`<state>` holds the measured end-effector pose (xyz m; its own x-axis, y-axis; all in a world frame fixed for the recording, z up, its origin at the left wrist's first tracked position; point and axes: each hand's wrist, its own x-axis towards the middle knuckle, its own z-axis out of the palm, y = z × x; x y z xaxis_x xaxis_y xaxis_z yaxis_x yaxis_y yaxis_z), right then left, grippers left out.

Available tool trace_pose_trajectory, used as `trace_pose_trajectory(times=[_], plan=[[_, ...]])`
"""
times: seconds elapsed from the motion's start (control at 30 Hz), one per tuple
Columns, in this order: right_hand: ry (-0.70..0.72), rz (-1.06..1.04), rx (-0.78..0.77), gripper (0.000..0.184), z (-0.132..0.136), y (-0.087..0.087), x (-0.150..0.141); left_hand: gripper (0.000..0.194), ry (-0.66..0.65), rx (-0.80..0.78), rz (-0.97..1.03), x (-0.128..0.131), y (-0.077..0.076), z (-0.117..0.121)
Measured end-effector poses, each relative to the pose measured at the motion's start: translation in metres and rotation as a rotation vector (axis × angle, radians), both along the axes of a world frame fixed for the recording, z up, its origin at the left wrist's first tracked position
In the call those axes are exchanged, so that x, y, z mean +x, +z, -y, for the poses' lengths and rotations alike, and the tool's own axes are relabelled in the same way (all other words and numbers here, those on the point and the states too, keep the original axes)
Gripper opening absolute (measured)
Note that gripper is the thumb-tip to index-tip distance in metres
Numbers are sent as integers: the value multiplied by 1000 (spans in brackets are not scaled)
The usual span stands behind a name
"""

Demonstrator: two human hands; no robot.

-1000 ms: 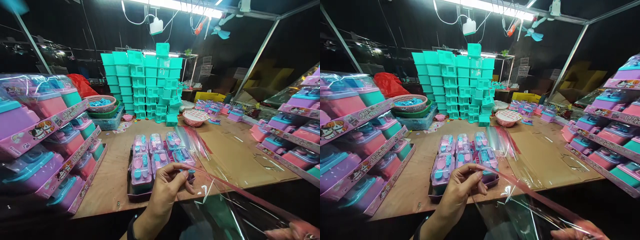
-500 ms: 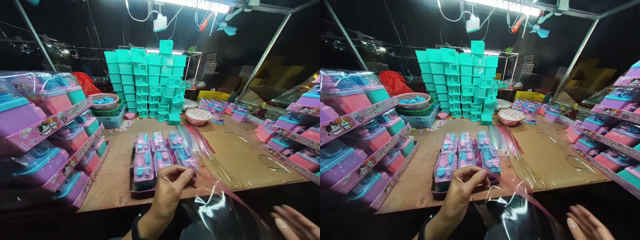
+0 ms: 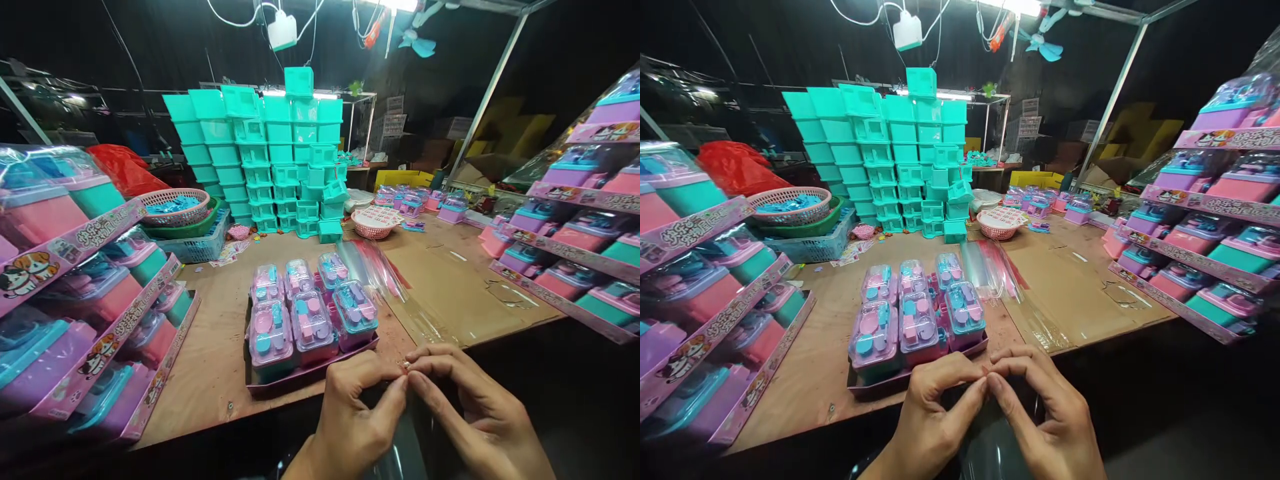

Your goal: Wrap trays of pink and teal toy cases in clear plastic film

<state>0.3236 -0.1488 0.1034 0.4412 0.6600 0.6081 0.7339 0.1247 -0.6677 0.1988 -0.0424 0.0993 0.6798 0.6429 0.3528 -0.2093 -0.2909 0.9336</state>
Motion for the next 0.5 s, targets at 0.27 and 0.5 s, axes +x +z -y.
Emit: trace_pose_trajectory(times=[0.27,0.5], plan=[[-315,-33,-16,21,1,-12,-6,24,-17,-64,-15,0,5,2],[-1023,152,-59,34,74,-47,90,20,170,-479,149,-20,11,-10]])
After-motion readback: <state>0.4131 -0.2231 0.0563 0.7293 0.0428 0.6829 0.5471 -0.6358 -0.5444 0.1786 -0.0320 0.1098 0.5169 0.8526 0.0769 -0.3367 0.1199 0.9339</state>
